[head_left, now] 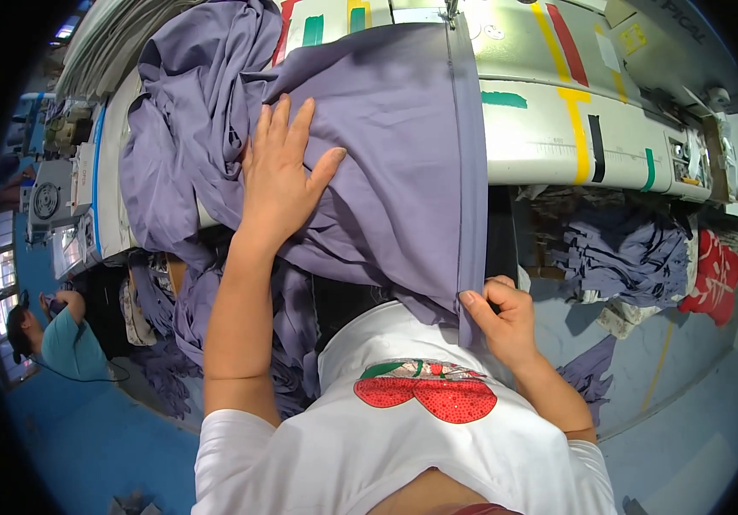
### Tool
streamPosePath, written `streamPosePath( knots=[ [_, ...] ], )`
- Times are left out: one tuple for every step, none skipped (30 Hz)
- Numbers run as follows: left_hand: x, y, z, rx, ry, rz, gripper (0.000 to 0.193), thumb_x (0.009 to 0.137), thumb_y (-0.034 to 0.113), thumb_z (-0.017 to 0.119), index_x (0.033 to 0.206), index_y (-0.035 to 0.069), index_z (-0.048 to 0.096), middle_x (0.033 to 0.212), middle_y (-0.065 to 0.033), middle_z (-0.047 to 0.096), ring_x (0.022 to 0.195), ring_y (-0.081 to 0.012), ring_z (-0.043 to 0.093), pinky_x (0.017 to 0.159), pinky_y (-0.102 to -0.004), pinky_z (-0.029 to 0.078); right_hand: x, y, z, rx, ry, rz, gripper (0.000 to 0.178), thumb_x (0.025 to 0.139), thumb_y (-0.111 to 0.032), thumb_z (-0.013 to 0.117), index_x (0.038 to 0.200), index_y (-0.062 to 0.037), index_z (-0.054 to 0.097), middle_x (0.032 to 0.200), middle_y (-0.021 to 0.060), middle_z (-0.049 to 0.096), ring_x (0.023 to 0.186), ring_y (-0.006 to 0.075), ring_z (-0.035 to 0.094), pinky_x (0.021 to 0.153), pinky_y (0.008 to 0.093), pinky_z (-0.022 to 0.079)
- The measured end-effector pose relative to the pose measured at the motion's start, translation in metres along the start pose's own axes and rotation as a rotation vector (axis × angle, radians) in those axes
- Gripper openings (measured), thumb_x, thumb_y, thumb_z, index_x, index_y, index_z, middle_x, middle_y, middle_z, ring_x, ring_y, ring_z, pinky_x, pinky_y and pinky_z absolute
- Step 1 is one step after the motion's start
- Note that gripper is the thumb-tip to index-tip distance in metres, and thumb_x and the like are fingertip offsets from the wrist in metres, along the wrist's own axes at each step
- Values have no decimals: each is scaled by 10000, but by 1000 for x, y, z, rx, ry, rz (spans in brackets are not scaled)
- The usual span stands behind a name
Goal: Sewing pieces of purple fabric together using an industrial sewing machine.
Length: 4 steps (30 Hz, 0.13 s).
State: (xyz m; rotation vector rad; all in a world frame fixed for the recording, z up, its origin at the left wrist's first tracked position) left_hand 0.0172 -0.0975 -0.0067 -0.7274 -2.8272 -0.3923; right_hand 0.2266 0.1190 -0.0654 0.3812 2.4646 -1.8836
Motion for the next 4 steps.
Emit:
streamPosePath(
  knots=[
    [0,1,-3,42,8,-19,651,886,435,617,1416,106,430,1482,-197,359,1399,-394,274,1104,-558,224,1,0,0,-1,0,1,354,837,-123,708,584,-27,481,539,75,418,590,207,385,677,328,358],
    [3,4,-7,83,17,-39,658,882,431,626,1421,111,427,1490,-194,349,1402,-390,271,1109,-559,212,3,-5,-1,-34,3,-47,355,837,-123,706,581,-30,478,537,76,419,584,208,392,684,328,362],
    [7,19,-12,81,16,33,658,869,416,647,1421,129,433,1504,-189,330,1402,-399,266,1116,-544,212,4,-8,-3,-68,7,-95,357,837,-123,705,579,-34,475,535,77,420,578,209,399,690,329,365],
    [17,42,-22,80,19,102,661,856,400,668,1421,146,439,1517,-183,310,1402,-408,262,1123,-530,212,3,-5,-4,-69,-3,-105,344,833,-149,715,588,-39,501,543,92,434,599,214,423,732,354,375]
  ],
)
Point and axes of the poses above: each hand's wrist, its own x-axis towards the middle knuckle, its own z-axis out of the palm, y = z × x, the point moved 8 cm from there along x, towards the middle knuckle
